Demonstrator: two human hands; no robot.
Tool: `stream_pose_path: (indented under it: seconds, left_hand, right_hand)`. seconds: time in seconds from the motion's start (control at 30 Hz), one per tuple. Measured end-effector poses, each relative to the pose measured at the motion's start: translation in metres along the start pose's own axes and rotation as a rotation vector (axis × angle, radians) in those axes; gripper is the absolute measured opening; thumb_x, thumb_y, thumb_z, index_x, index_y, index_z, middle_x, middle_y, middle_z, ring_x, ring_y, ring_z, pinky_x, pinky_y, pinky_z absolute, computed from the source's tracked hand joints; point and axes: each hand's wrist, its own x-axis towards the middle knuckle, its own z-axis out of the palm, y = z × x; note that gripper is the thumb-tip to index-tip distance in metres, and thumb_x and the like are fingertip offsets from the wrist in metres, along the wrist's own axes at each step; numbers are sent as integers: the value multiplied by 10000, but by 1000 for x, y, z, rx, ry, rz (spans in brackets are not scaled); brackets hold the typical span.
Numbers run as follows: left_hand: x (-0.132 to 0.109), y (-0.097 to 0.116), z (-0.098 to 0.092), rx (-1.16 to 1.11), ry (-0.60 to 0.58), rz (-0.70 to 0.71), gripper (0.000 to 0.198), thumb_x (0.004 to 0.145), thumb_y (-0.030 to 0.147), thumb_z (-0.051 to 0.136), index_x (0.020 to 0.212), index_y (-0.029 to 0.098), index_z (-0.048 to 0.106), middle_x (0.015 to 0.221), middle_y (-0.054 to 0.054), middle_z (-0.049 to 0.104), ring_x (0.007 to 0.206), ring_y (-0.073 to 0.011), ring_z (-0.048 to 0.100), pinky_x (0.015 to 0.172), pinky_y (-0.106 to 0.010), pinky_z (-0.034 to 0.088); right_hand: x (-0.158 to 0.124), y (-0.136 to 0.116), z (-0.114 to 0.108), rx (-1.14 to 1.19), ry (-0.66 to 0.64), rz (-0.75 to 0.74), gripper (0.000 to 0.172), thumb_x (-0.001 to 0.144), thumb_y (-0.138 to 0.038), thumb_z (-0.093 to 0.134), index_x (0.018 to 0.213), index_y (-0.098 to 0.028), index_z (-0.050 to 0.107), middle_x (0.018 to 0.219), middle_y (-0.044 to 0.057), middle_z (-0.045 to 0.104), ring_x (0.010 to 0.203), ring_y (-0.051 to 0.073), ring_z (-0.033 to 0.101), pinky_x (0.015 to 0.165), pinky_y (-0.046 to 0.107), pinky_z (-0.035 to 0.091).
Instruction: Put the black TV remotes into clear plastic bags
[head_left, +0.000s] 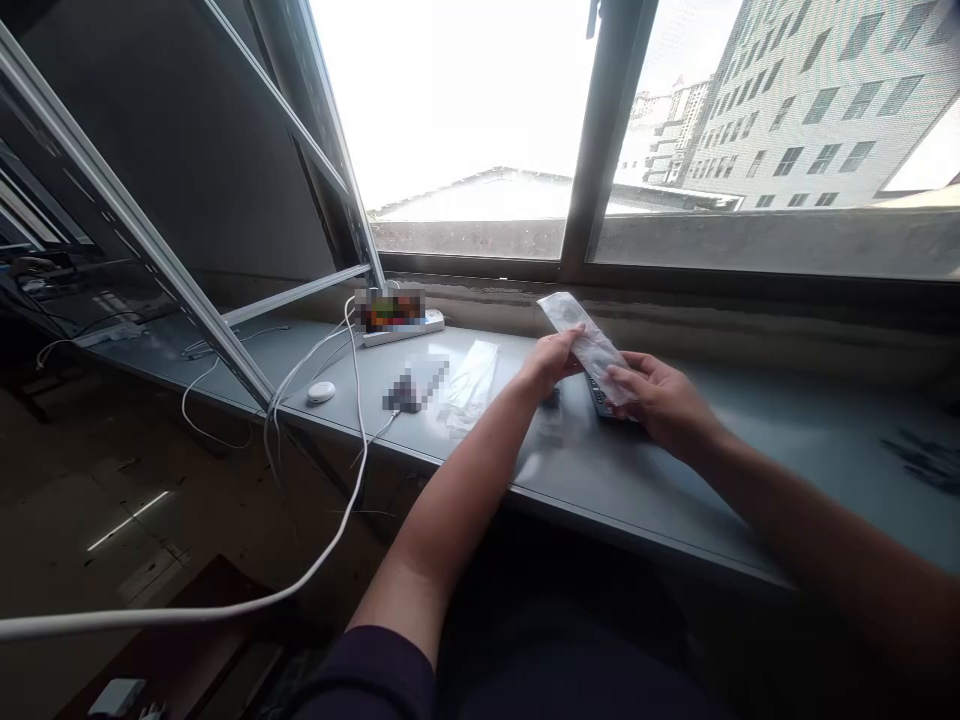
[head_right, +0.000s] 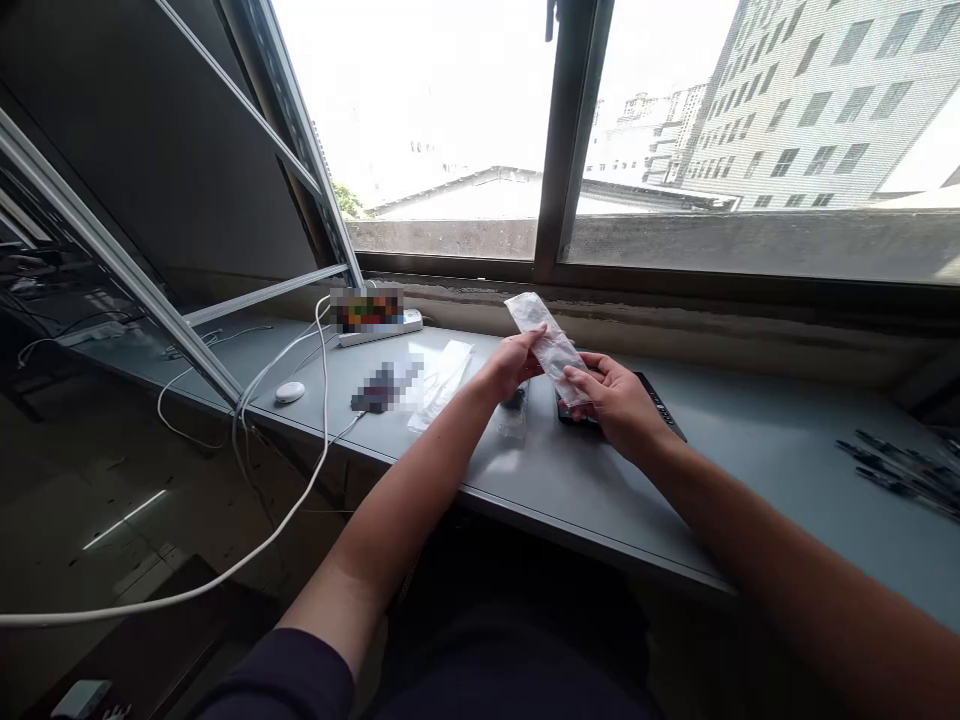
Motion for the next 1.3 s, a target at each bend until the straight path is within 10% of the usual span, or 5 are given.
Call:
stream_pose_path:
  seconds: [0.23, 0.5, 0.7, 1.0, 1.3]
  left_hand:
    - [5, -1, -4, -4, 146, 71, 333, 997, 459, 832, 1054, 134, 789, 1098, -158, 847, 1111, -274, 812, 1073, -408, 651]
    - [-12, 4, -5, 257, -217, -51, 291, 993, 442, 816, 1146, 197, 852, 1127, -104, 842, 1055, -237, 772, 1043, -375, 602]
    - [-4, 4, -7, 122, 2, 47, 183, 953, 332, 850, 1047, 175, 832, 1020, -80, 814, 903, -164, 702, 852, -282, 551]
    - [9, 2, -16, -48, 229, 100, 328, 863, 444, 973, 932, 195, 771, 825, -6, 713, 694, -82, 595, 672, -220, 460]
    - [5, -5, -9, -11, 11, 63, 320, 853, 397, 989, 932, 162, 786, 815, -21, 733, 743, -115, 609, 766, -268, 478]
  right_hand:
    - [2, -1, -4, 10, 103, -27, 474, 827, -392, 1023, 1195, -268, 752, 1017, 45, 796, 684, 159, 673, 514, 269, 608]
    - [1, 0, -5, -20, 102, -84, 482, 866, -455, 987, 1228, -264, 732, 926, 31, 773, 655, 164, 647, 504, 278, 569]
    - [3, 4, -5, -163, 184, -203, 444, 896, -535, 939, 1217, -286, 759, 924, 48, 770, 762, 244, 739, 551, 344, 637]
    - [-3, 3, -2, -517, 104, -540, 263, 1083, -473, 709, 1246, -311, 836, 1364, 82, 812, 1285, 351, 774, 1173, 558, 605]
    - [-1, 10, 0, -699, 35, -656, 306, 1080, -422, 667, 1278, -262, 839, 1350, 121, 804, 1271, 393, 769, 1175, 587, 590]
